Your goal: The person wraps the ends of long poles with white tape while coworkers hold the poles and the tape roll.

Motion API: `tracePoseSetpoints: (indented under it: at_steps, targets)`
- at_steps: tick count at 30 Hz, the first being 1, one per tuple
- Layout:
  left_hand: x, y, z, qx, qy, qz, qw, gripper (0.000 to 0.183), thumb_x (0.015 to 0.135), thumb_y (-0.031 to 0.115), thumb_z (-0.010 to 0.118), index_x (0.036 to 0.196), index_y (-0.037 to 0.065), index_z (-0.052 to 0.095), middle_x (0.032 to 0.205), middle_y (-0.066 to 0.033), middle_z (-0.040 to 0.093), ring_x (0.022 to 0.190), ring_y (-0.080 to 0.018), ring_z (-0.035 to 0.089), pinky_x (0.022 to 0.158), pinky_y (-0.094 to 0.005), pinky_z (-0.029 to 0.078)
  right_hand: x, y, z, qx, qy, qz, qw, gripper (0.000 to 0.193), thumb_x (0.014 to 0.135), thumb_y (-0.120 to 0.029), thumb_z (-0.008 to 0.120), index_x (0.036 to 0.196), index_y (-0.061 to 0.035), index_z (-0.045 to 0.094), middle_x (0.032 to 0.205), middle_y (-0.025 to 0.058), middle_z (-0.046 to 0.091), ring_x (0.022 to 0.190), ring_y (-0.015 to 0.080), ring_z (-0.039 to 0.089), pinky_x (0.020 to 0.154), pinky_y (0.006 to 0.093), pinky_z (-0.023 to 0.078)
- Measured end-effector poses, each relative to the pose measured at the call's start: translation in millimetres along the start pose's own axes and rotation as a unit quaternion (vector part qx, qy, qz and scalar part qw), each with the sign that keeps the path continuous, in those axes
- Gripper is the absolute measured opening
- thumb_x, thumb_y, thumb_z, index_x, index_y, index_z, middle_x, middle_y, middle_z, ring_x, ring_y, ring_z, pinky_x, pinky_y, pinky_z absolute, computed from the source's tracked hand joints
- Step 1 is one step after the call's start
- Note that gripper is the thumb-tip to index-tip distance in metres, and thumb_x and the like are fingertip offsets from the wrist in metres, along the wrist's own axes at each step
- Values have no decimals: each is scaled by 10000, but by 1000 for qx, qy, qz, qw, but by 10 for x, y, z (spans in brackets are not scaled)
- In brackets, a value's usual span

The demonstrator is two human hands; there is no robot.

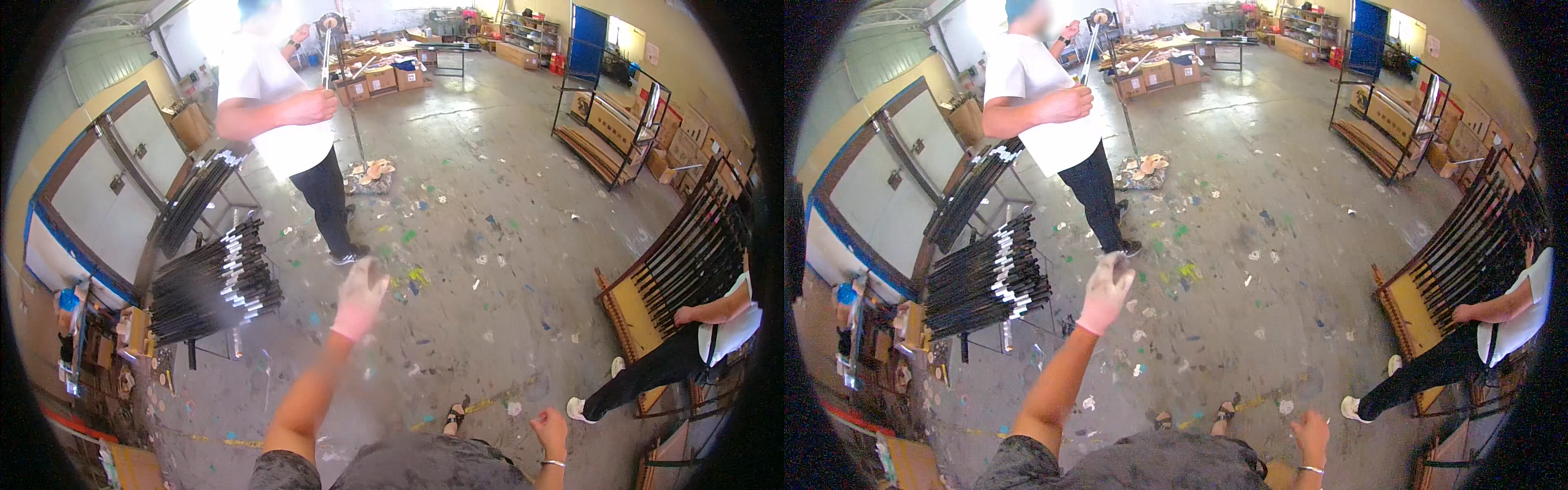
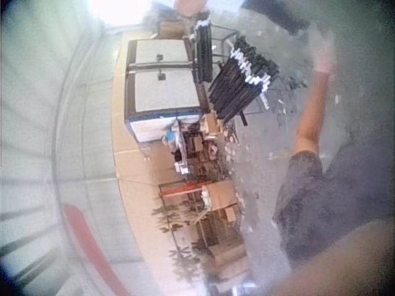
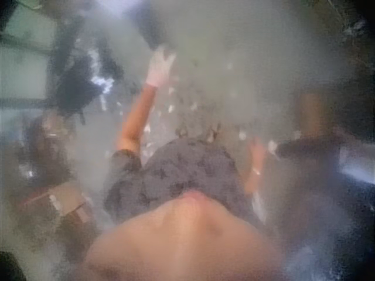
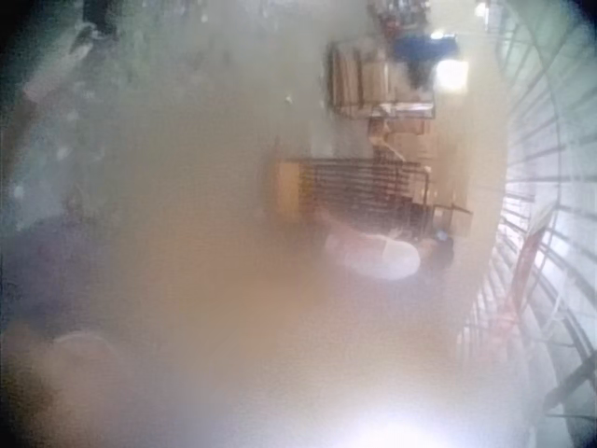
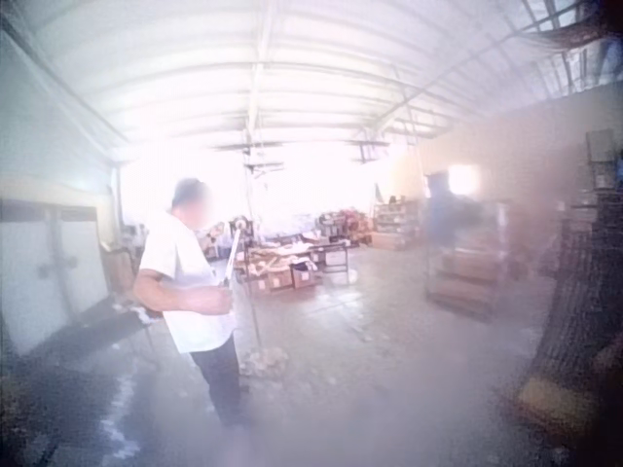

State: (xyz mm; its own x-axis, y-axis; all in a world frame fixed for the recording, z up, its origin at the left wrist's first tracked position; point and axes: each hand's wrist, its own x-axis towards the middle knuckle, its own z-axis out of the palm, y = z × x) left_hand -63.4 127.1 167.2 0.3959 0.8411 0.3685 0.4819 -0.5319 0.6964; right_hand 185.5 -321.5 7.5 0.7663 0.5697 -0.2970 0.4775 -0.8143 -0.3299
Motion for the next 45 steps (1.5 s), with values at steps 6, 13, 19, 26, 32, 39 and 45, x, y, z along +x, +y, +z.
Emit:
tracePoseSetpoints:
  at_steps: [6,13,19,26,32,39,45]
  targets:
    - [484,682,-484,119,135,186,966,416,746,103,678,1116,24,503,1059,-164,556,970,-333,538,859,-411,433,-4,-61,-91,36,-1,7,999,356,618,-253,786,873,-58,633,824,117,627,804,289,610,708,395,482]
    - [1277,598,-951,366,210,201,884,469,720,244,703,1085,-1,539,1012,-160,576,997,-324,538,883,-426,401,76,93,9,30,31,-18,999,303,623,-206,755,840,-46,617,740,113,612,722,288,605,651,388,473]
    - [1779,298,-700,536,-90,49,838,423,756,351,668,1013,34,558,925,-174,641,934,-319,603,844,-418,427,39,128,12,26,43,-34,998,288,615,-186,751,823,-40,614,732,112,603,708,287,595,652,382,472]
    - [1816,-193,-316,423,-81,95,898,298,857,299,574,982,35,514,823,-184,649,787,-379,633,667,-470,487,-58,104,-76,43,40,-10,998,292,618,-185,745,831,-37,612,749,113,602,714,285,591,657,381,472]
    - [1603,305,44,93,-104,307,942,317,887,286,572,1014,11,476,742,-176,598,651,-326,613,589,-389,486,313,-725,-776,79,100,-153,980,289,703,-192,696,921,-29,599,876,145,586,842,332,569,725,405,457]
    - [238,1205,437,-672,-456,-143,565,378,911,395,528,936,20,483,546,-13,407,340,-107,325,304,-245,264,516,-2639,-1823,406,105,-356,835,228,791,-70,631,1014,-23,622,917,71,580,879,180,540,798,298,430]
    - [-166,1340,674,-763,-540,-122,332,436,939,426,466,925,-8,511,461,7,331,274,-106,245,267,-263,232,341,-2870,-2013,418,81,-379,821,156,806,-64,617,953,-27,654,867,46,588,844,149,532,749,281,418]
